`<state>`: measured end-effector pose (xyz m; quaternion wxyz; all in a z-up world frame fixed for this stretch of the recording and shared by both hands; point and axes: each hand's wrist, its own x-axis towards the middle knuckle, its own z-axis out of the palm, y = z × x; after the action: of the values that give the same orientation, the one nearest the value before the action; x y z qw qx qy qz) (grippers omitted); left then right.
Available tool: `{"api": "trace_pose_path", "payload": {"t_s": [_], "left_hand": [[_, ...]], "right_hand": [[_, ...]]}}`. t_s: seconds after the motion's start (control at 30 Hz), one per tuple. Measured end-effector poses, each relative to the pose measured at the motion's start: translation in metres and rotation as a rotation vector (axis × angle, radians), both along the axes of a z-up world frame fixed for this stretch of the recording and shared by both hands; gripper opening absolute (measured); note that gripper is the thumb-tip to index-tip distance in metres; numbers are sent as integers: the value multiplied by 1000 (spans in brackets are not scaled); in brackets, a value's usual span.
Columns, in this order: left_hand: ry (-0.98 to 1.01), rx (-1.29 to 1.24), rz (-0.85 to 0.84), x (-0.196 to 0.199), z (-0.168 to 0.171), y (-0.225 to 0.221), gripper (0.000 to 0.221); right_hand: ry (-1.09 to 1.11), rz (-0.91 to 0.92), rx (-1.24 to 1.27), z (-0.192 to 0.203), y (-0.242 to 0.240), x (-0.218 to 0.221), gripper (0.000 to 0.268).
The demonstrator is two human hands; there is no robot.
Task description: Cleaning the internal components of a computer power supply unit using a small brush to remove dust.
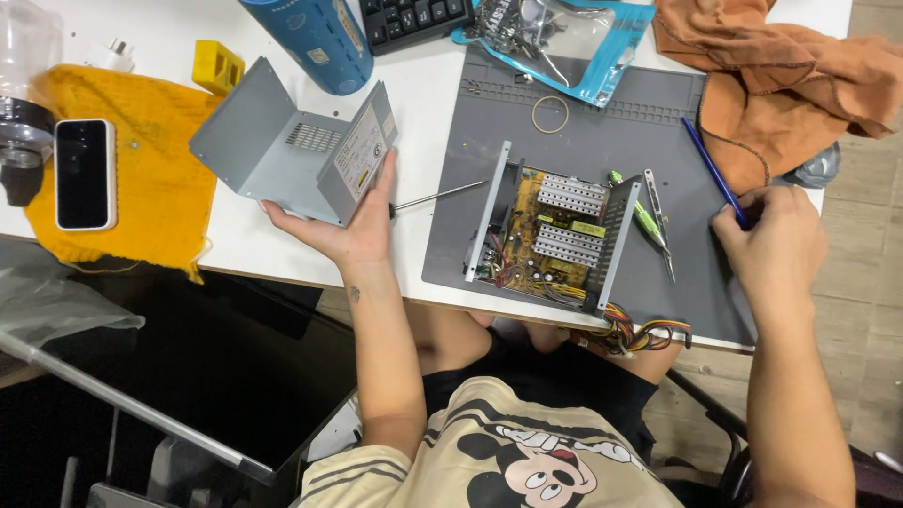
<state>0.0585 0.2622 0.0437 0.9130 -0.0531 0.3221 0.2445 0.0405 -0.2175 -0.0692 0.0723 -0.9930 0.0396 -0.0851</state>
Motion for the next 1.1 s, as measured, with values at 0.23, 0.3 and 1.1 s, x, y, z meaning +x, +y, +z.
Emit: {"api": "trace_pose_path", "payload": {"t_s": [0.23,0.3,1.1], "left_hand": [[225,220,-158,-1,-1,-1,90],[112,271,-284,-10,-1,1,87],[-431,1439,-418,-144,-33,-120,31]], "right_hand": [[105,-82,109,56,17,-17,26],[-63,3,271,65,13,-32,24],[-197,60,1526,114,170,-133,34]]}}
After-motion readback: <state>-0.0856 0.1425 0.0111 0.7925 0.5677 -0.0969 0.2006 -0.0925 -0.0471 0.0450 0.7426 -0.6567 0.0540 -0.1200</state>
